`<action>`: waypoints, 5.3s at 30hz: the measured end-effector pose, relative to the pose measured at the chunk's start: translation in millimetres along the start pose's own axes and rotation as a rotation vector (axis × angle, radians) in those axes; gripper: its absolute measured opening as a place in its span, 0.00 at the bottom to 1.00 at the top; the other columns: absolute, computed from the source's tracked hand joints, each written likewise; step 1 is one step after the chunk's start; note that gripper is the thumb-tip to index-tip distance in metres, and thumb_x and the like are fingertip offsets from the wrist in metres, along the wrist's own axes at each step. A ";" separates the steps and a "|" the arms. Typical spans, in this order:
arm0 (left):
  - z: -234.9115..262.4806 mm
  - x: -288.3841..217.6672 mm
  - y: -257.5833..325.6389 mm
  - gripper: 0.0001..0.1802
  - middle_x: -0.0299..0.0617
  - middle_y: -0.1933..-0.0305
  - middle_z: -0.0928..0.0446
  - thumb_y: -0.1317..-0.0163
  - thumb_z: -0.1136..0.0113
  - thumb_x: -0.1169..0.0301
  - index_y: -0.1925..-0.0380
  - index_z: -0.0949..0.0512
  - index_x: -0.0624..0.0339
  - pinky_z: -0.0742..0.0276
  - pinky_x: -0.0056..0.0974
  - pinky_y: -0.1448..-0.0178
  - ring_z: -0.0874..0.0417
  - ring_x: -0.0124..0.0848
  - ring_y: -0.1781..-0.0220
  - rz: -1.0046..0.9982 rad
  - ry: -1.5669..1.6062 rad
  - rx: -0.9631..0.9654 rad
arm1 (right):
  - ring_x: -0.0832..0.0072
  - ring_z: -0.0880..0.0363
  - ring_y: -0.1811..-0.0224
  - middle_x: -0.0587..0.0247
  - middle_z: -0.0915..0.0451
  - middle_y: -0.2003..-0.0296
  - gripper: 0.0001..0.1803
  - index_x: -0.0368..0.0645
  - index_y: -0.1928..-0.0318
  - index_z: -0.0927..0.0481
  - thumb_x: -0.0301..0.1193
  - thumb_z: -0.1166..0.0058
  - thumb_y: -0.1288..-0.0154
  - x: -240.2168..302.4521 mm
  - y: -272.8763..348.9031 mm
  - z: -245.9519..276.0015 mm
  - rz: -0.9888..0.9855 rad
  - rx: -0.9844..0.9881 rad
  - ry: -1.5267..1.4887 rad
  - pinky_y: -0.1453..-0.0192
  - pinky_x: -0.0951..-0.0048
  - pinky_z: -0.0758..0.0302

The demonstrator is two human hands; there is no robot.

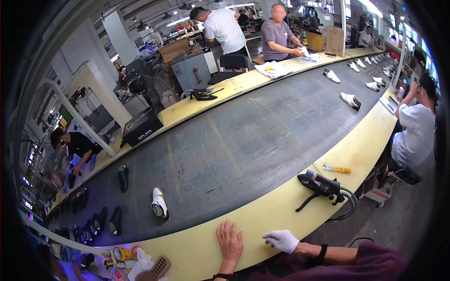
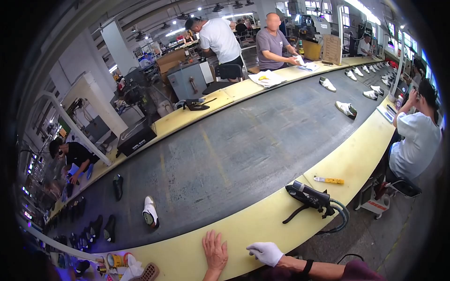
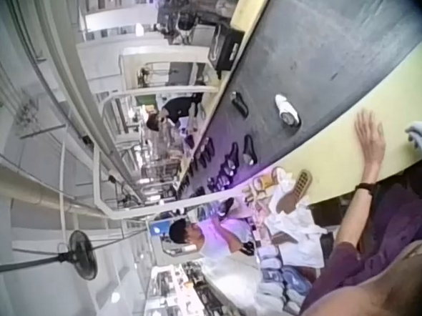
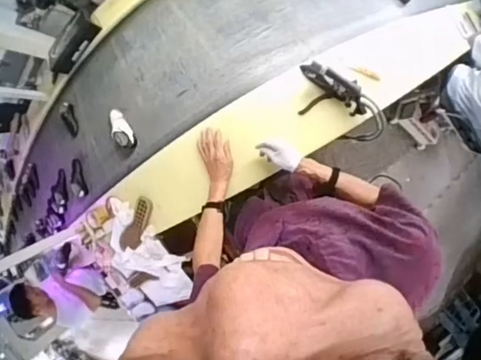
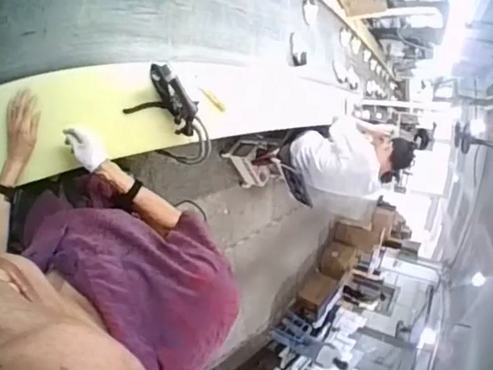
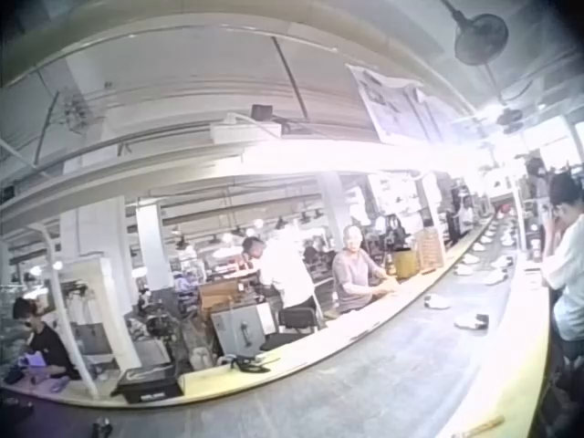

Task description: Checking and finishing shoe uppers on a conveyor belt assembly line.

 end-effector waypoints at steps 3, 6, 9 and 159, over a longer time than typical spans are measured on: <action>1.4 -0.5 1.0 0.27 0.57 0.23 0.32 0.28 0.38 0.65 0.32 0.25 0.63 0.48 0.65 0.14 0.37 0.57 0.17 0.003 0.007 -0.004 | 0.73 0.10 0.69 0.61 0.09 0.64 0.11 0.43 0.47 0.11 0.32 0.39 0.22 0.9 3.2 -1.7 -0.004 0.006 -0.001 0.60 0.70 0.14; 1.4 -0.8 1.2 0.27 0.57 0.23 0.32 0.27 0.39 0.64 0.32 0.25 0.63 0.48 0.65 0.14 0.38 0.57 0.17 0.010 0.008 -0.003 | 0.73 0.10 0.69 0.61 0.09 0.64 0.11 0.43 0.47 0.11 0.32 0.39 0.22 3.5 4.8 -1.3 0.001 0.022 0.001 0.60 0.71 0.14; -1.2 -0.2 0.8 0.26 0.56 0.22 0.33 0.26 0.40 0.63 0.32 0.25 0.63 0.49 0.65 0.13 0.38 0.56 0.16 0.017 0.005 0.008 | 0.74 0.10 0.67 0.60 0.09 0.63 0.10 0.40 0.47 0.11 0.28 0.37 0.22 6.1 5.1 0.6 -0.005 0.033 0.031 0.59 0.71 0.13; 8.2 0.6 0.0 0.09 0.58 0.26 0.30 0.25 0.42 0.69 0.52 0.26 0.62 0.45 0.64 0.14 0.34 0.56 0.19 0.057 0.118 -0.070 | 0.63 0.08 0.62 0.66 0.08 0.64 0.10 0.53 0.51 0.09 0.39 0.40 0.24 -12.6 -14.6 -26.6 0.000 0.058 0.267 0.55 0.64 0.13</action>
Point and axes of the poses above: each hand's wrist, its own y-axis away from the middle knuckle, its own z-axis out of the back of the hand, x = y × z, the point moved 2 cm from there along -y, towards the middle knuckle
